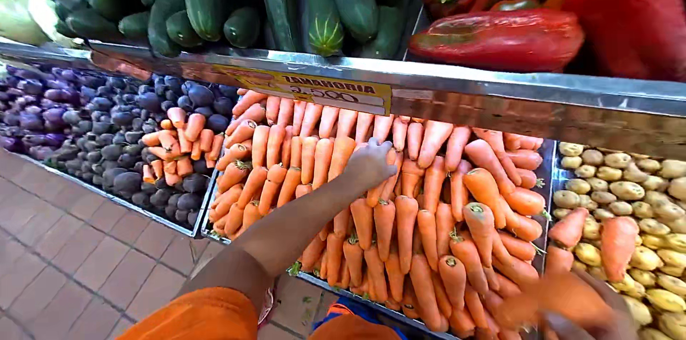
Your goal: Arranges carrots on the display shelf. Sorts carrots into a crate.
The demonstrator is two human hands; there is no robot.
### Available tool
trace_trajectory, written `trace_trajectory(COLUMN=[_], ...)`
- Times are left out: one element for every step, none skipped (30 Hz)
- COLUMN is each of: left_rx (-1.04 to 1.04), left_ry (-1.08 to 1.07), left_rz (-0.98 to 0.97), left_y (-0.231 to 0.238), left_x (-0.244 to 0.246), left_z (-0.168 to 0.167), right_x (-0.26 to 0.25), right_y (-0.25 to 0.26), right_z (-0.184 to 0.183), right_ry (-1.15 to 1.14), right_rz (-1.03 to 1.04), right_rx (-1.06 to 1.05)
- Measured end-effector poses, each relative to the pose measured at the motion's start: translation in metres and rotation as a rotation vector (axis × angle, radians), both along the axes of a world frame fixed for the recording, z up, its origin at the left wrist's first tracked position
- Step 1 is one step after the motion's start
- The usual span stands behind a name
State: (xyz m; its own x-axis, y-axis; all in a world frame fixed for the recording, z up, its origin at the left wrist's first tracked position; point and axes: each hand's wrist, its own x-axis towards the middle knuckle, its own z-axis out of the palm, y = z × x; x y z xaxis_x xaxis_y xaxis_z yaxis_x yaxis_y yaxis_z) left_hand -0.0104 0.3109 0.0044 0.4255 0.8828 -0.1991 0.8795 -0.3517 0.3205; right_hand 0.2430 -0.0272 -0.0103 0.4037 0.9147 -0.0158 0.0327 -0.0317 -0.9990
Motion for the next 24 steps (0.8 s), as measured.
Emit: trace_trajectory(left_rx=[-0.003,-0.001,0.004,0.014,0.023,0.035,0.046,0.056,0.068,0.073,0.074,0.079,0.092,0.105,0.114,0.126,0.141,0.151,0.156,0.165,0.185,0.202,0.221,0.235], left_ry=[0.043,0.073,0.097,0.114,0.123,0.122,0.111,0.103,0.097,0.096,0.094,0.089,0.083,0.076,0.069,0.065,0.061,0.058,0.056,0.056,0.054,0.056,0.059,0.067], left_rz=[-0.006,-0.014,-0.022,-0.034,-0.049,-0.061,-0.07,-0.081,-0.096,-0.112,-0.122,-0.125,-0.128,-0.131,-0.133,-0.135,-0.136,-0.137,-0.136,-0.134,-0.131,-0.128,-0.124,-0.116], left_y=[-0.001,-0.002,-0.001,-0.001,0.001,0.003,0.005,0.007,0.007,0.007,0.006,0.006,0.006,0.005,0.005,0.005,0.004,0.003,0.001,0.0,0.0,-0.002,-0.003,-0.004], left_x=[0.004,0.006,0.007,0.007,0.005,0.003,0.0,-0.003,-0.006,-0.007,-0.008,-0.008,-0.009,-0.009,-0.009,-0.009,-0.009,-0.01,-0.01,-0.01,-0.011,-0.011,-0.011,-0.009], left_z=[0.001,0.001,0.001,-0.001,-0.004,-0.007,-0.01,-0.011,-0.013,-0.013,-0.013,-0.014,-0.016,-0.018,-0.019,-0.019,-0.02,-0.021,-0.022,-0.023,-0.025,-0.026,-0.027,-0.028], right_x=[-0.024,-0.046,-0.062,-0.075,-0.086,-0.094,-0.101,-0.105,-0.109,-0.111,-0.113,-0.115,-0.115,-0.115,-0.115,-0.115,-0.115,-0.115,-0.115,-0.114,-0.113,-0.113,-0.113,-0.112], right_y=[0.048,0.092,0.129,0.161,0.188,0.211,0.229,0.242,0.25,0.256,0.26,0.263,0.265,0.267,0.268,0.267,0.266,0.265,0.264,0.265,0.268,0.27,0.272,0.274], right_z=[0.003,0.003,0.003,0.002,0.0,-0.003,-0.006,-0.009,-0.011,-0.012,-0.014,-0.016,-0.019,-0.023,-0.029,-0.033,-0.036,-0.037,-0.036,-0.034,-0.031,-0.027,-0.025,-0.025], right_ry=[-0.065,-0.133,-0.191,-0.224,-0.251,-0.283,-0.318,-0.356,-0.392,-0.413,-0.425,-0.431,-0.432,-0.438,-0.451,-0.468,-0.493,-0.519,-0.539,-0.555,-0.567,-0.576,-0.589,-0.593], right_rz=[-0.015,-0.028,0.004,0.04,0.065,0.073,0.072,0.07,0.065,0.056,0.042,0.024,0.008,-0.003,-0.01,-0.015,-0.017,-0.009,0.006,0.025,0.046,0.066,0.084,0.098], right_rx=[-0.081,-0.164,-0.238,-0.283,-0.323,-0.358,-0.392,-0.416,-0.438,-0.451,-0.457,-0.46,-0.458,-0.45,-0.436,-0.421,-0.416,-0.415,-0.424,-0.442,-0.464,-0.489,-0.507,-0.507])
